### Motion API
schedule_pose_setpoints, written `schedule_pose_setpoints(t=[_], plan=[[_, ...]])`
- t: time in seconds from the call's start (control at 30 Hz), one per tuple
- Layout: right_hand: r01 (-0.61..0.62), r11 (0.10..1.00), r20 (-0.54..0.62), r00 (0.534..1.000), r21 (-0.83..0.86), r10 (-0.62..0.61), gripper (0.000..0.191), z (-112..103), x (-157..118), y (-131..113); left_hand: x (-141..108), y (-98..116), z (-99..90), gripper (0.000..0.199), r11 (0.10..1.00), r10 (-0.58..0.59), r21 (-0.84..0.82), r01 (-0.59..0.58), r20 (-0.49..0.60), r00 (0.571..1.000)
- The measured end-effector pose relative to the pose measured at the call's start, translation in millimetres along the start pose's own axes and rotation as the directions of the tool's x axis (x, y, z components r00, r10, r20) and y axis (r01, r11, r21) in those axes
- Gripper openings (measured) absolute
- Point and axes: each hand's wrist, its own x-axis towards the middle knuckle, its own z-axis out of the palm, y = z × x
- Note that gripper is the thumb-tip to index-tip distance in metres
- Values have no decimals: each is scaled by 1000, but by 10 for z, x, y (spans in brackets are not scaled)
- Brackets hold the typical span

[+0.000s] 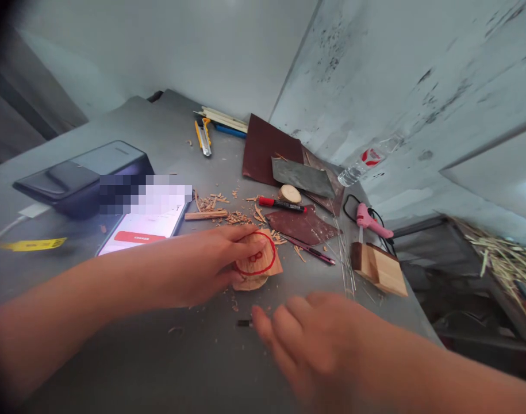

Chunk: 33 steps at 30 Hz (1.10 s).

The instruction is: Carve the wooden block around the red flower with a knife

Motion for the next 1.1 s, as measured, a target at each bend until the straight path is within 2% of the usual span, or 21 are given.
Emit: schedule_pose_setpoints(t=[0.07, 0.2, 0.3, 0.4, 0.5, 0.6, 0.63, 0.7, 0.8, 0.87, 0.9, 1.0, 1.1], plan=[[-92, 996, 10, 996, 1, 92, 38, 42, -96, -35, -9, -11, -5, 16, 999, 13, -46, -12, 25, 1000], [-308, 951, 67, 949, -8, 308, 29, 90, -231, 34, -30, -21, 9, 5, 999, 4, -42, -3, 22, 1000], [-363, 932, 56, 931, 16, 362, 25, 126, -253, 72, -55, -41, 42, 18, 1000, -1, -28, 1, -5, 1000], [-438, 894, 98, 898, 98, 429, 30, 163, -211, 43, -79, -59, 64, 31, 1000, -20, 8, 20, -11, 1000], [-476, 855, 99, 879, 207, 466, 35, 183, -162, 17, -83, -33, 39, 35, 999, -40, 26, 40, 10, 999], [-519, 734, 111, 842, 439, 528, 33, 150, -140, 63, -66, 30, -30, 31, 998, -68, -12, 68, 18, 998], [-538, 662, 115, 813, 522, 570, 31, 127, -132, 99, -60, 48, -54, 31, 997, -76, -31, 76, 7, 997], [-573, 501, 116, 725, 649, 679, 26, 82, -105, 191, -51, 67, -92, 33, 994, -88, -64, 86, -35, 996], [-566, 319, 82, 570, 760, 817, 21, 75, -20, 340, -46, 61, -105, 38, 982, -146, -131, 133, -89, 985], [-517, 239, 81, 521, 822, 849, 21, 138, 66, 414, -45, 57, -93, 38, 962, -204, -208, 177, -115, 972], [-484, 200, 98, 522, 852, 847, 24, 188, 114, 437, -42, 60, -86, 38, 948, -230, -254, 191, -134, 964], [-343, 128, 102, 578, 931, 810, 29, 381, 259, 457, -23, 90, -80, 39, 905, -318, -359, 230, -212, 924], [-235, 110, 38, 546, 966, 837, 27, 577, 343, 432, 7, 115, -89, 45, 884, -329, -410, 226, -201, 923]])
